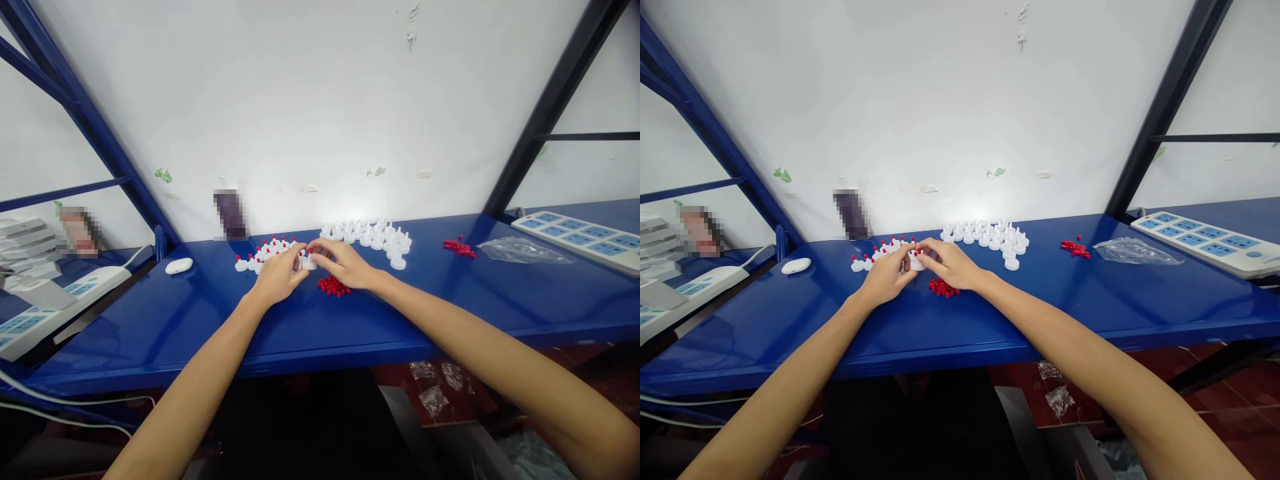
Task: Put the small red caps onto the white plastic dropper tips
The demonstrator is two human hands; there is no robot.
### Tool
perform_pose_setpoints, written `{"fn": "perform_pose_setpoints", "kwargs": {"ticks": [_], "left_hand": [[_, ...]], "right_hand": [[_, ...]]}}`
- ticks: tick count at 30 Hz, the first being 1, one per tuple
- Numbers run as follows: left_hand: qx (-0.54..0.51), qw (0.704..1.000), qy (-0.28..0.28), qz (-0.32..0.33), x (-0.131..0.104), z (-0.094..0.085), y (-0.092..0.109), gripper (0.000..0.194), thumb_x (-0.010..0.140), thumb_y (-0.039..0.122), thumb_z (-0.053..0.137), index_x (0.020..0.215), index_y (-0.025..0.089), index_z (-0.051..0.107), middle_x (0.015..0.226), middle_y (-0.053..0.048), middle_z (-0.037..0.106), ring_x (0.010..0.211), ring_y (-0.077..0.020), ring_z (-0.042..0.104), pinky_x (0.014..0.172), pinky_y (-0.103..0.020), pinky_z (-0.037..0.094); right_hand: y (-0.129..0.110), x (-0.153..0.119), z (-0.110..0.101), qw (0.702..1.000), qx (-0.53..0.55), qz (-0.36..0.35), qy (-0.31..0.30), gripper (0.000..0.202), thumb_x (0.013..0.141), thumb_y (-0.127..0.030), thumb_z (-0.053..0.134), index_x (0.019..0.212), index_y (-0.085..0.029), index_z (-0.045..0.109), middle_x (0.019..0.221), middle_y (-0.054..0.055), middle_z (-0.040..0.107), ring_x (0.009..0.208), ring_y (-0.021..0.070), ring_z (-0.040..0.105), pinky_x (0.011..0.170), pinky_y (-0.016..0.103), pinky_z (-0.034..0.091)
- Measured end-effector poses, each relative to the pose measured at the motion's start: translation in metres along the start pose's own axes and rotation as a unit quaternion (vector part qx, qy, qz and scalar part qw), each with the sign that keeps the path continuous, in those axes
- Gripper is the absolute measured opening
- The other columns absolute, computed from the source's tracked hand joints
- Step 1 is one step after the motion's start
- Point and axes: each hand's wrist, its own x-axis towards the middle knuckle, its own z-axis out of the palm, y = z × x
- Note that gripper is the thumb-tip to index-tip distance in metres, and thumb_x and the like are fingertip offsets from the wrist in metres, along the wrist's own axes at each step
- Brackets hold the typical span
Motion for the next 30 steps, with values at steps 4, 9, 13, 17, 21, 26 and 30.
{"fn": "perform_pose_setpoints", "kwargs": {"ticks": [4, 9, 13, 17, 21, 26, 30], "left_hand": [[0.021, 1.0, -0.002, 0.002, 0.0, 0.002, 0.004, 0.04, 0.087, 0.028, 0.054, 0.126, 0.022, 0.054, 0.07, 0.002, 0.062, 0.062, -0.0181, 0.06, 0.061, -0.028, 0.036], [0.006, 0.999, 0.042, -0.016, 0.002, 0.001, 0.004, 0.033, 0.089, 0.018, 0.042, 0.117, 0.019, 0.059, 0.06, 0.003, 0.059, 0.059, -0.0181, 0.058, 0.071, -0.031, 0.042], [0.024, 0.998, 0.065, -0.008, 0.005, -0.001, -0.001, 0.026, 0.086, 0.017, 0.042, 0.096, 0.017, 0.066, 0.067, -0.001, 0.064, 0.071, -0.0202, 0.061, 0.088, -0.039, 0.041], [0.016, 0.997, 0.069, -0.032, 0.005, -0.002, -0.002, 0.026, 0.086, 0.02, 0.044, 0.095, 0.018, 0.068, 0.062, 0.0, 0.063, 0.064, -0.0193, 0.059, 0.083, -0.036, 0.042], [0.0, 0.996, 0.057, -0.071, 0.003, -0.002, 0.0, 0.027, 0.087, 0.022, 0.045, 0.098, 0.02, 0.069, 0.057, 0.002, 0.06, 0.056, -0.018, 0.056, 0.065, -0.03, 0.04], [0.028, 0.997, 0.059, -0.033, 0.002, -0.001, -0.002, 0.024, 0.088, 0.02, 0.045, 0.096, 0.019, 0.068, 0.071, -0.001, 0.066, 0.064, -0.0179, 0.06, 0.066, -0.03, 0.041], [0.057, 0.996, 0.063, 0.026, 0.001, 0.0, -0.003, 0.023, 0.089, 0.018, 0.043, 0.091, 0.018, 0.066, 0.089, -0.006, 0.067, 0.078, -0.0192, 0.062, 0.073, -0.031, 0.044]], "right_hand": [[0.003, 0.005, 0.003, 0.997, 0.011, 0.055, 0.057, 0.016, 0.096, -0.029, 0.05, 0.096, -0.017, 0.061, 0.088, 0.003, 0.068, 0.073, 0.0138, 0.061, 0.071, 0.027, 0.047], [0.026, 0.002, -0.001, 0.975, -0.174, 0.13, 0.04, 0.017, 0.091, -0.024, 0.055, 0.095, -0.016, 0.07, 0.087, 0.006, 0.073, 0.078, 0.019, 0.064, 0.073, 0.031, 0.047], [0.04, -0.001, -0.002, 0.976, -0.155, 0.148, -0.025, 0.039, 0.094, -0.022, 0.049, 0.13, -0.015, 0.064, 0.102, 0.008, 0.077, 0.092, 0.0216, 0.07, 0.085, 0.034, 0.049], [0.039, -0.001, 0.0, 0.988, -0.081, 0.126, -0.037, 0.05, 0.094, -0.014, 0.045, 0.143, -0.018, 0.053, 0.113, 0.006, 0.076, 0.103, 0.0192, 0.07, 0.095, 0.034, 0.049], [0.033, -0.001, -0.001, 0.987, -0.08, 0.132, -0.051, 0.047, 0.09, -0.009, 0.046, 0.135, -0.017, 0.059, 0.117, 0.008, 0.074, 0.106, 0.0205, 0.069, 0.099, 0.038, 0.049], [0.03, 0.0, -0.003, 0.983, -0.111, 0.093, -0.11, 0.039, 0.099, -0.023, 0.042, 0.134, -0.016, 0.059, 0.135, 0.01, 0.065, 0.126, 0.0246, 0.058, 0.11, 0.044, 0.04], [0.031, 0.0, -0.004, 0.984, -0.113, 0.08, -0.116, 0.042, 0.102, -0.028, 0.035, 0.137, -0.018, 0.057, 0.14, 0.009, 0.062, 0.128, 0.023, 0.056, 0.112, 0.043, 0.039]]}}
